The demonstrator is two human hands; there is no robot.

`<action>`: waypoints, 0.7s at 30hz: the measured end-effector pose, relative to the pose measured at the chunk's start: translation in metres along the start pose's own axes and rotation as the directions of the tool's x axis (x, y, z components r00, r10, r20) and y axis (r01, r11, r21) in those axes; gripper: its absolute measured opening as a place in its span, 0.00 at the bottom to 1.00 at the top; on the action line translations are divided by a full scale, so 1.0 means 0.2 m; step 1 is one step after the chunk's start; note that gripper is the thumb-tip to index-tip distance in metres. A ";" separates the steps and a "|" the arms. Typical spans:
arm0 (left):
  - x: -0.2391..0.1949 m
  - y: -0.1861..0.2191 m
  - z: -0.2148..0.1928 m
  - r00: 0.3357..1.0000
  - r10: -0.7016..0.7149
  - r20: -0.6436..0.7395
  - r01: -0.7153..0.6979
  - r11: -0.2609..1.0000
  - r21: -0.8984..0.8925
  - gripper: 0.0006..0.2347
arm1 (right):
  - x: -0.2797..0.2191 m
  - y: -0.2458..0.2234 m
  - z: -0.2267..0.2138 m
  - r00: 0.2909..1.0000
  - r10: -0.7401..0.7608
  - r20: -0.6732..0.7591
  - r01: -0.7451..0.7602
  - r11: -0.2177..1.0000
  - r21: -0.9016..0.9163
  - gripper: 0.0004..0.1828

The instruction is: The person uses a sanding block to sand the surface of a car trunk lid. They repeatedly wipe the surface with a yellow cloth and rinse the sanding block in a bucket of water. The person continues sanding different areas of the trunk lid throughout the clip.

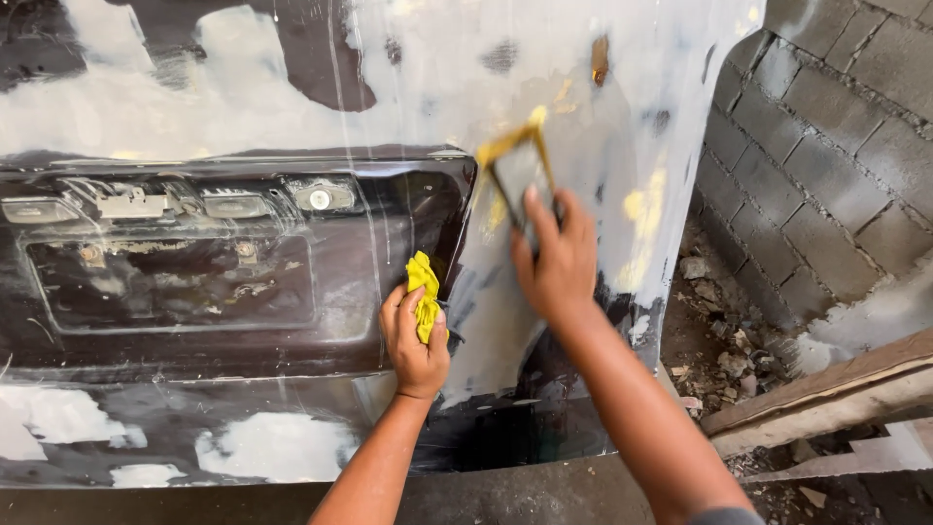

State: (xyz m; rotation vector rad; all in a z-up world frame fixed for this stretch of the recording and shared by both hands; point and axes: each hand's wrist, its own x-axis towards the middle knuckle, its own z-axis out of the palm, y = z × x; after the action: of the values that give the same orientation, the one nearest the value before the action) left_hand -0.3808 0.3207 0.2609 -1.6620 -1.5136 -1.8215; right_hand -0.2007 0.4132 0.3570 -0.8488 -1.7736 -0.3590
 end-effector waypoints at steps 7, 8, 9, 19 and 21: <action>-0.03 -0.08 -0.02 0.990 -0.132 0.040 0.137 0.981 -0.136 0.14 | -0.47 -0.03 -0.05 0.930 -0.287 0.230 0.274 0.958 0.088 0.36; 0.00 -0.08 -0.02 0.993 -0.107 0.053 0.112 0.987 -0.119 0.15 | -0.34 0.03 -0.02 0.952 -0.255 0.168 0.246 0.967 0.074 0.35; 0.03 -0.08 -0.03 0.995 -0.081 0.065 0.087 0.991 -0.102 0.15 | -0.21 0.08 0.01 0.969 -0.222 0.106 0.216 0.974 0.062 0.34; 0.06 -0.10 -0.03 0.967 0.198 0.159 -0.223 0.961 0.165 0.22 | -0.29 0.02 -0.01 0.993 -0.103 0.063 0.101 0.994 0.034 0.34; 0.07 -0.09 -0.03 0.979 0.153 0.137 -0.175 0.971 0.163 0.21 | -0.51 -0.03 -0.07 0.916 -0.310 0.254 0.283 0.949 0.140 0.35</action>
State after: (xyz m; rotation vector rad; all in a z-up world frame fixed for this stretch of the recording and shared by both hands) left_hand -0.4028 0.3299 0.2649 -1.7846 -1.4863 -1.4829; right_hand -0.1788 0.3626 0.2690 -0.5757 -2.1697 -0.3587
